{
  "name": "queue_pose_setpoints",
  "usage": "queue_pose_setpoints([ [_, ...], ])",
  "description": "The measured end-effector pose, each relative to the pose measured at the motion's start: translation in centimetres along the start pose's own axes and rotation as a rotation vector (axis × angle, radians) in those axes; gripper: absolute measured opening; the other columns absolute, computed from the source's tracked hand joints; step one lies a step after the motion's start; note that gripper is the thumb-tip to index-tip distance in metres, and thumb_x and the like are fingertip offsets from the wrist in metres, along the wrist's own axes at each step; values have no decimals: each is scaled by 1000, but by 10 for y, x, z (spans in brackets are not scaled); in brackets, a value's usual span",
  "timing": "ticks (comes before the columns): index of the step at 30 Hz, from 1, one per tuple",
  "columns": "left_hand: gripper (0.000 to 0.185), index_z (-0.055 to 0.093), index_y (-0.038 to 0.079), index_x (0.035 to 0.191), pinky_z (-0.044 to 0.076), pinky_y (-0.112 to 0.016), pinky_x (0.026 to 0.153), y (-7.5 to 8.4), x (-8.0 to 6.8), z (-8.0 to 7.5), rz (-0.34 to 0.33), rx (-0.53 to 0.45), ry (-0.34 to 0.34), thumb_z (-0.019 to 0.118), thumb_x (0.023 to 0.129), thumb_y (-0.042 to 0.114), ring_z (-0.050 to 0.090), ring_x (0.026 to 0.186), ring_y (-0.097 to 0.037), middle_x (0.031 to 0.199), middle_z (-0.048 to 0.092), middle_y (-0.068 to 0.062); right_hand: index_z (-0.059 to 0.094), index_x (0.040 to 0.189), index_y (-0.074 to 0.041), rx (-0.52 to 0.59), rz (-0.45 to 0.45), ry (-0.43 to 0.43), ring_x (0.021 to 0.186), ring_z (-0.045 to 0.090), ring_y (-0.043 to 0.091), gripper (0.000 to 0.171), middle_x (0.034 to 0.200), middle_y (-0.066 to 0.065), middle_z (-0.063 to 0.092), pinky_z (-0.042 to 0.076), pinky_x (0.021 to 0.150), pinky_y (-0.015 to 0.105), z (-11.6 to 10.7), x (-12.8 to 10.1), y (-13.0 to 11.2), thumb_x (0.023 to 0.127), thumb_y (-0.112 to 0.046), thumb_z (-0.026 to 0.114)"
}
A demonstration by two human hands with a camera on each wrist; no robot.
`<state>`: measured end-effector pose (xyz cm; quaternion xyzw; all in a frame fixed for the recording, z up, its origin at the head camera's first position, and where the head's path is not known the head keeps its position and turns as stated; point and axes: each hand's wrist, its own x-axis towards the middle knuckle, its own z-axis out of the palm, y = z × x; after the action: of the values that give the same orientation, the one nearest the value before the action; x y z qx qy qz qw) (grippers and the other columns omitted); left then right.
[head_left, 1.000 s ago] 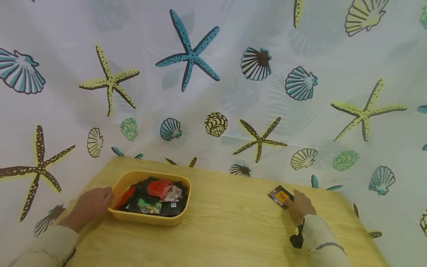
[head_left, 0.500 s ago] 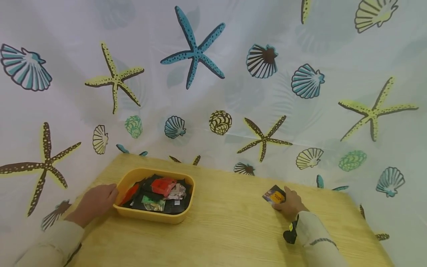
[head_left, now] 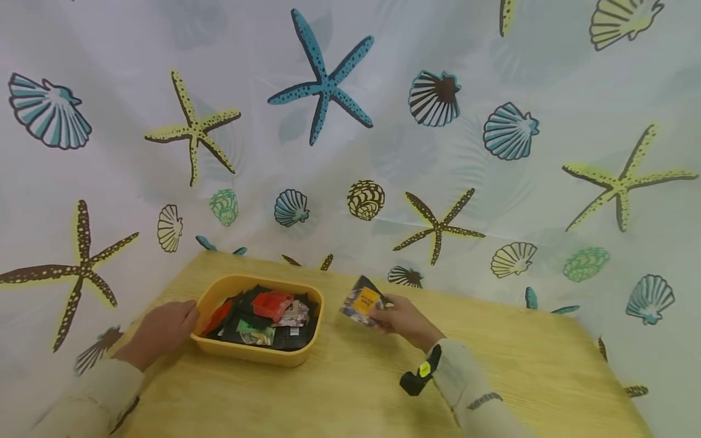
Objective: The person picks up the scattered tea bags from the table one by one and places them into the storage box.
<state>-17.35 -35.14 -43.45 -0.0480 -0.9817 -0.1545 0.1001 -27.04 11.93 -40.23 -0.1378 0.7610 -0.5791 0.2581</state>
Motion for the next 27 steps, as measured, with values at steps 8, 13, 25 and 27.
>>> queue_pose_setpoints([
  [8, 34, 45, 15, 69, 30, -29, 56, -1, 1, -1, -14, 20, 4, 39, 103, 18, 36, 57, -14, 60, 38, 2, 21, 156, -2, 67, 23, -100, 62, 63, 7, 73, 81, 3, 70, 55, 63, 23, 99, 37, -46, 96, -5, 61],
  [13, 33, 46, 14, 70, 31, -30, 58, -1, 1, 1, -19, 39, -6, 41, 102, 18, 37, 58, -15, 61, 38, 2, 29, 153, 0, -7, 45, -56, 53, 61, 8, 72, 77, 10, 72, 56, 58, 25, 145, 51, -60, 91, -3, 67],
  [25, 33, 45, 15, 70, 33, -32, 58, 0, 3, 4, -22, 68, -14, 40, 102, 19, 37, 58, -16, 61, 38, 1, 44, 150, -21, -915, -383, 67, 127, 53, 25, 60, 147, 14, 48, 47, 103, 37, 167, 49, -66, 96, -34, 65],
  [27, 34, 45, 15, 69, 33, -32, 58, 0, 3, 5, -21, 70, -9, 40, 102, 19, 37, 58, -16, 61, 38, 1, 36, 155, -25, -1019, -366, -5, 147, 35, 28, 62, 162, 14, 30, 35, 117, 45, 170, 51, -66, 99, -39, 59],
])
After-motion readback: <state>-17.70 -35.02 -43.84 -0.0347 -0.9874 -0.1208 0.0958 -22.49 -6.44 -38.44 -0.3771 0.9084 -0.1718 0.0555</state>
